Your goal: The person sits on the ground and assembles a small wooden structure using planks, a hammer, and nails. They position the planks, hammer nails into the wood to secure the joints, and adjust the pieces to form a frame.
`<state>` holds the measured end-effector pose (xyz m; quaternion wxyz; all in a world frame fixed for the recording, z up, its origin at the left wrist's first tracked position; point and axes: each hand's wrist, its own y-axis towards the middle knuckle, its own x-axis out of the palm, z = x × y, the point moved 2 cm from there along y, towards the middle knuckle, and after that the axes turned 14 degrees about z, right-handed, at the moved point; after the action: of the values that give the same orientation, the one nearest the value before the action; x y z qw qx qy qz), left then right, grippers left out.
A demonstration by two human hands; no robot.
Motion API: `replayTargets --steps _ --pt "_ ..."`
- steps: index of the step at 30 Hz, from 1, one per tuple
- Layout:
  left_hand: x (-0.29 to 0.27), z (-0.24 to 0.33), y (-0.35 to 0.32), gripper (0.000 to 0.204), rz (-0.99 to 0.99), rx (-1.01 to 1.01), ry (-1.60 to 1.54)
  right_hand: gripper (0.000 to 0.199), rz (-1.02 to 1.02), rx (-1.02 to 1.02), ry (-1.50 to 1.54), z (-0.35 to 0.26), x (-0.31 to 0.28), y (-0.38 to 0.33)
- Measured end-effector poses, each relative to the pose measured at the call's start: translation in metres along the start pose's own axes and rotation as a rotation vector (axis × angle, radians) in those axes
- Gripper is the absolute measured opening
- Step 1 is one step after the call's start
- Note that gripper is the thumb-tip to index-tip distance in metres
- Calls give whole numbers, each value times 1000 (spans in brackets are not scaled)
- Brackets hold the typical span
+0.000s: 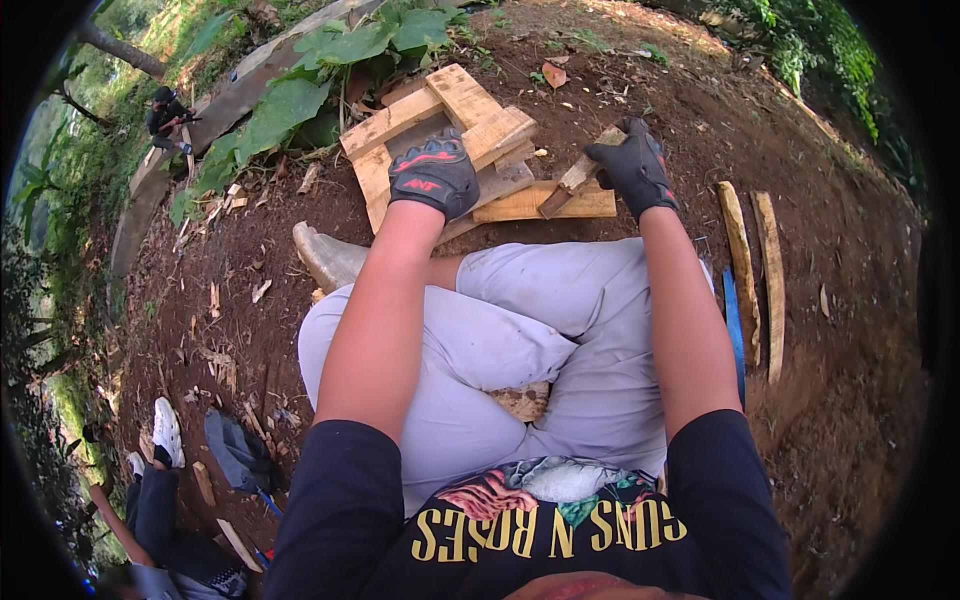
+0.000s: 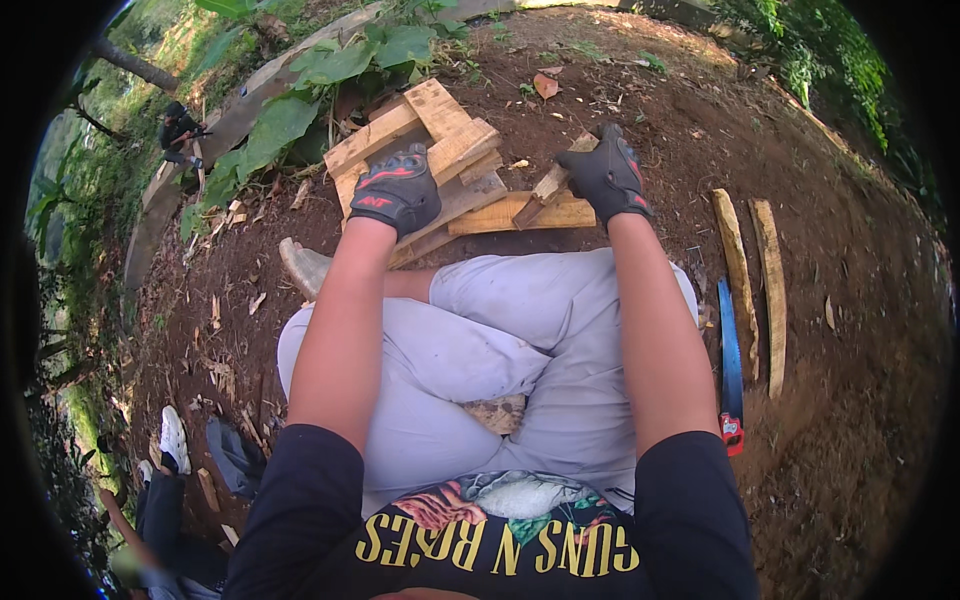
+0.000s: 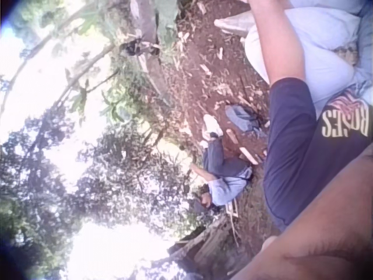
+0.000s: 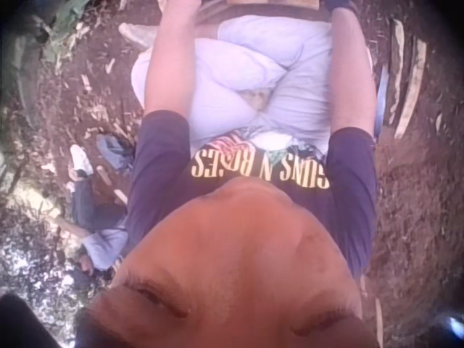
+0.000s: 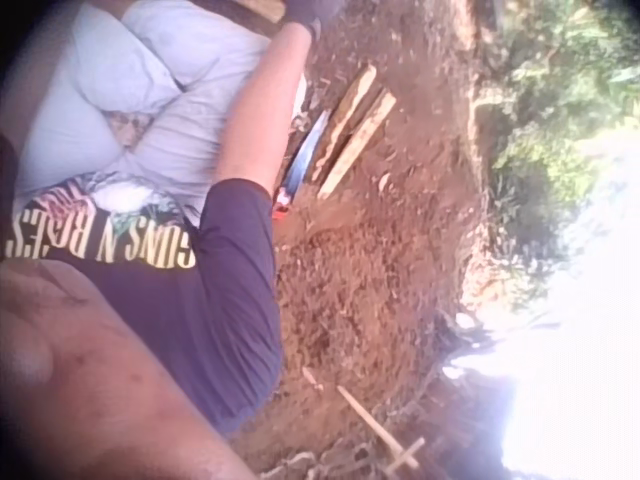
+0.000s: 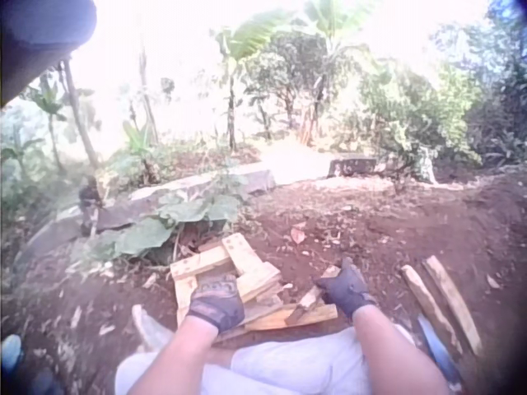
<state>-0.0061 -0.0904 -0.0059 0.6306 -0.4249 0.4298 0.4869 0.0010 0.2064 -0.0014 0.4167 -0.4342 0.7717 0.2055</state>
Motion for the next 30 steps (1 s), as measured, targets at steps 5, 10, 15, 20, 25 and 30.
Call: replayTargets --steps 5,10,15,20,25,30 --pt "-1 -3 2 50 -22 -12 -4 56 -76 469 390 25 -5 -5" --pt "-2 1 1 49 -17 -9 -6 25 -305 673 509 61 -4 6" --pt "4 -2 2 48 24 -1 13 19 -398 785 641 58 1 -9" --pt "7 -1 1 43 86 30 32 21 -370 861 660 63 6 -10" --pt "7 -6 2 41 91 59 52 37 -241 661 634 53 2 -13" --pt "16 -11 5 42 108 66 34 55 -115 528 589 43 -5 -18"
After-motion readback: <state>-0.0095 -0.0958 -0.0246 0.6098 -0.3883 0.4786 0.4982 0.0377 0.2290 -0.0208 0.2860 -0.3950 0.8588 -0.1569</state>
